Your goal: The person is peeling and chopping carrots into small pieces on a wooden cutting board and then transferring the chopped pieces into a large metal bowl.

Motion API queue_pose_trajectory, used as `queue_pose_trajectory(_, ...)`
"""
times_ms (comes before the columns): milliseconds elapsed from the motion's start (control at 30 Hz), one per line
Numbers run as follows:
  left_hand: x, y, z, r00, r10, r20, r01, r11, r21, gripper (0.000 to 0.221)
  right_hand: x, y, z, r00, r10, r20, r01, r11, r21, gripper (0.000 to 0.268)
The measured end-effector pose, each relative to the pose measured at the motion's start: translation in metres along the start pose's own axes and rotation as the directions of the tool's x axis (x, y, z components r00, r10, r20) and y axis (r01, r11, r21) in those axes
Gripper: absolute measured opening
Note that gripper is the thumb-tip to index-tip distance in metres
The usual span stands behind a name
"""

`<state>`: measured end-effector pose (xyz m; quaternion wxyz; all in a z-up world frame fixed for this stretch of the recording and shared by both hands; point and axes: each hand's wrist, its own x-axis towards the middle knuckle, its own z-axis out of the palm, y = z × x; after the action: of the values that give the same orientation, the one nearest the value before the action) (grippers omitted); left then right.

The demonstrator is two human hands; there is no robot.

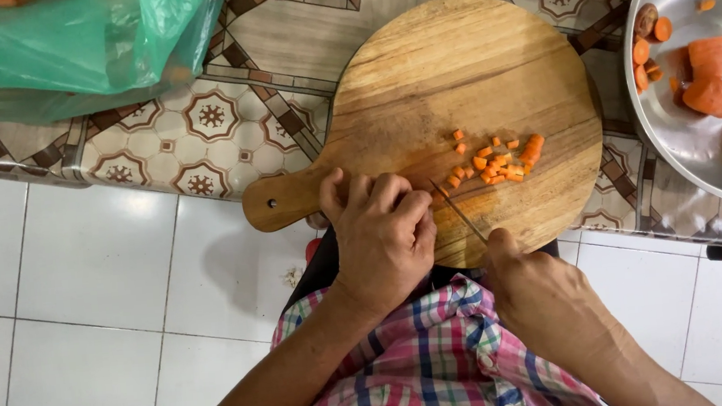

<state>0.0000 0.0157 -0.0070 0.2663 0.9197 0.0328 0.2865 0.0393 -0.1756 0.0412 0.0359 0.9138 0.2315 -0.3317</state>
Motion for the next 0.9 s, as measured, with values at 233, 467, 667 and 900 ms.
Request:
queue_pose_trajectory(233, -0.010, -0.007, -0.003, 0.996, -0.080, 0.030, 0.084, 0.981, -0.176, 0.018, 0.002, 0.001, -0.002, 0.999, -0.029, 0.031, 0.030, 0.998, -0.059, 0.012)
queue_pose_trajectory(467, -0.009, 0.007, 0.005, 0.985, -0.131, -0.109, 0.125, 0.990, -0.059, 0.008, 0.005, -0.005, -0.011, 0.997, -0.034, 0.069, 0.029, 0.996, 0.081, 0.014)
queue_pose_trajectory(667, -0.007, 0.010, 0.005, 0.983, -0.140, -0.117, 0.136, 0.990, -0.041, 0.011, 0.003, -0.001, -0.014, 0.992, 0.036, 0.123, -0.062, 0.974, 0.216, 0.023)
queue_pose_trajectory(900, -0.004, 0.010, 0.005, 0.985, -0.130, -0.117, 0.129, 0.992, -0.014, 0.006, -0.001, -0.002, -0.002, 0.999, 0.028, 0.040, -0.033, 0.992, 0.118, 0.013)
